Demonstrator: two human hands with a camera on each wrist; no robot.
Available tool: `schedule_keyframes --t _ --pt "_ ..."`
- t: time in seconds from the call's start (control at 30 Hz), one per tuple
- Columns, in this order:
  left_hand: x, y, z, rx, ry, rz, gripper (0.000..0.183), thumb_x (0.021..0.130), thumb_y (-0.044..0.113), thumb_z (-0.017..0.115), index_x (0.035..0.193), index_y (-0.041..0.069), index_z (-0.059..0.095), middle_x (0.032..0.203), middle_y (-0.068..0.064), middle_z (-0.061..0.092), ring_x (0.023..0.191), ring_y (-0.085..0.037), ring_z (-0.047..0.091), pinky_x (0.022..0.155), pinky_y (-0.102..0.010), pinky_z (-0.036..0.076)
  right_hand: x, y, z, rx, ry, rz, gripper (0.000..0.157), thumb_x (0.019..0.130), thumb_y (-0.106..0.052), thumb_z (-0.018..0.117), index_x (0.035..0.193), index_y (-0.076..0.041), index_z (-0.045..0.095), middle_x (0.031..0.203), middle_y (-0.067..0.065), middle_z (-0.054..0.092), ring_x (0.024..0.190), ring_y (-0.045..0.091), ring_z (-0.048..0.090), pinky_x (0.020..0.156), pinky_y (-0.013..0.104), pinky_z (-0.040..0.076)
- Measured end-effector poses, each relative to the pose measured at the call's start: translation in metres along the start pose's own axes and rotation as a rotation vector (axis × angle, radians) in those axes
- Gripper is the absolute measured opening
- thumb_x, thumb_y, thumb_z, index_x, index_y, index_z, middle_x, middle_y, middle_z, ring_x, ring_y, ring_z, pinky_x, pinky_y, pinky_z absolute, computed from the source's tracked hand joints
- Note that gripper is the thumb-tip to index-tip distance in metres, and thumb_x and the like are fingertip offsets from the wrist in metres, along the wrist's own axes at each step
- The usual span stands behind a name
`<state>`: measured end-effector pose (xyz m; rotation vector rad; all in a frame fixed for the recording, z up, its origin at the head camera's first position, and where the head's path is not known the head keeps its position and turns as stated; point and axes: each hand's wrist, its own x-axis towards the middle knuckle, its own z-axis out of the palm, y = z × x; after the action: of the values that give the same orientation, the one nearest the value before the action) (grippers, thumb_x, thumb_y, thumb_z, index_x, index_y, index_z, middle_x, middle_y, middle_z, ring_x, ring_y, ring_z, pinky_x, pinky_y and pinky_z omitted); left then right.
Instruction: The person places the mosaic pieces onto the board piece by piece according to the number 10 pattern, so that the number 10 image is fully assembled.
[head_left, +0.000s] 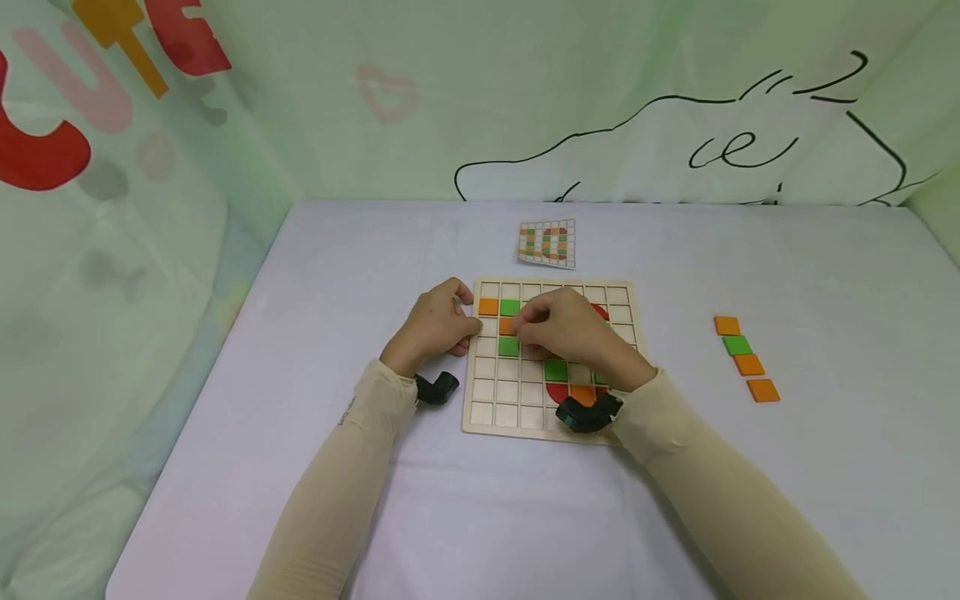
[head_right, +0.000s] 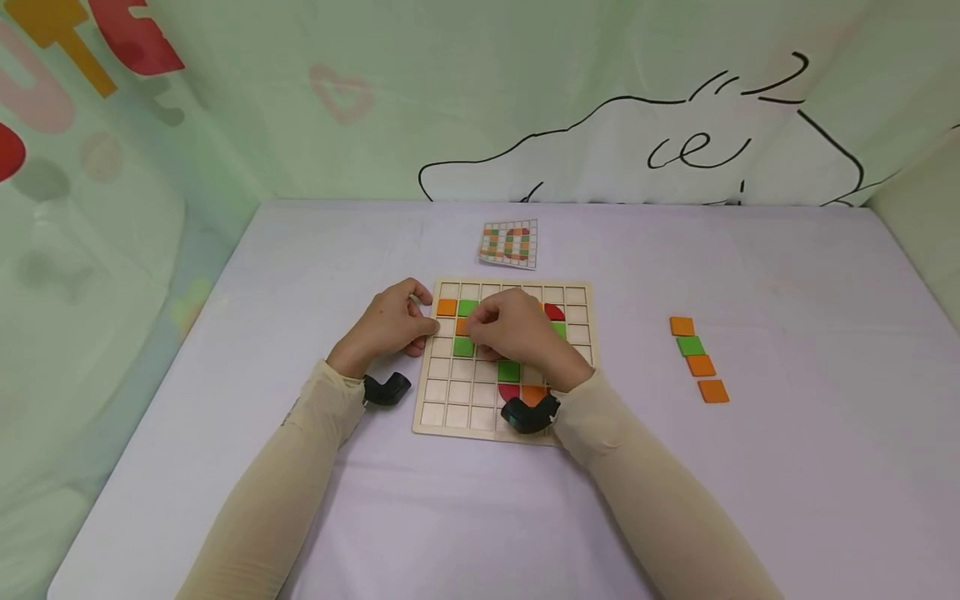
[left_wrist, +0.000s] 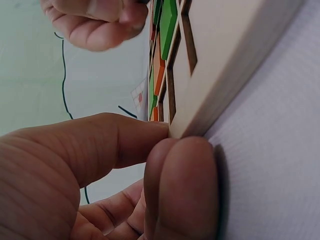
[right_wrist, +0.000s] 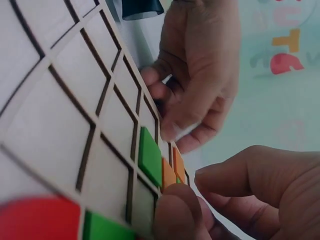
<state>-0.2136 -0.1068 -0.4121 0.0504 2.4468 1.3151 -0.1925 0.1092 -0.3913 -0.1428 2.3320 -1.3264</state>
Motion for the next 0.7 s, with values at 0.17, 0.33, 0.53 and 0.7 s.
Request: schedule_keyframes --t 0.17,0.33,0.53,0.7 --pt "0.001 0.001 0.003 -0.015 -0.002 -0.013 0.033 0.090 0.003 0.070 0.119 0.005 0.054 0.079 -0.010 0.062 0.053 -0.016 0.063 0.053 -0.028 0.061 -0.014 0.021 -0.026 0.019 0.075 0.012 0.020 0.098 -0.015 0.068 0.111 -0.001 0.073 0.094 0.012 0.068 0.076 0.021 0.065 0.068 0.025 0.062" --pt "0.001 0.003 0.004 -0.004 -0.010 -0.012 0.034 0.090 0.003 0.069 0.120 0.005 0.054 0.081 -0.011 0.062 0.054 -0.016 0.063 0.054 -0.028 0.061 -0.033 0.050 -0.065 -0.006 0.212 0.033 0.025 0.099 -0.016 0.067 0.115 0.003 0.070 0.094 0.011 0.066 0.077 0.022 0.062 0.066 0.025 0.060" --pt "0.000 0.002 0.001 0.030 -0.003 -0.008 0.034 0.090 0.003 0.069 0.121 0.004 0.054 0.083 -0.012 0.062 0.056 -0.016 0.063 0.055 -0.028 0.061 -0.056 0.091 -0.119 -0.054 0.419 0.118 0.034 0.101 -0.024 0.065 0.122 0.003 0.068 0.087 -0.004 0.069 0.072 0.014 0.064 0.063 0.026 0.058" --pt "0.000 0.000 0.000 0.010 -0.001 -0.017 0.035 0.090 0.004 0.069 0.121 0.005 0.054 0.084 -0.012 0.062 0.056 -0.016 0.064 0.055 -0.029 0.062 -0.072 0.114 -0.150 -0.037 0.503 0.211 0.041 0.101 -0.033 0.065 0.124 0.001 0.065 0.083 -0.015 0.064 0.074 0.011 0.059 0.062 0.024 0.055"
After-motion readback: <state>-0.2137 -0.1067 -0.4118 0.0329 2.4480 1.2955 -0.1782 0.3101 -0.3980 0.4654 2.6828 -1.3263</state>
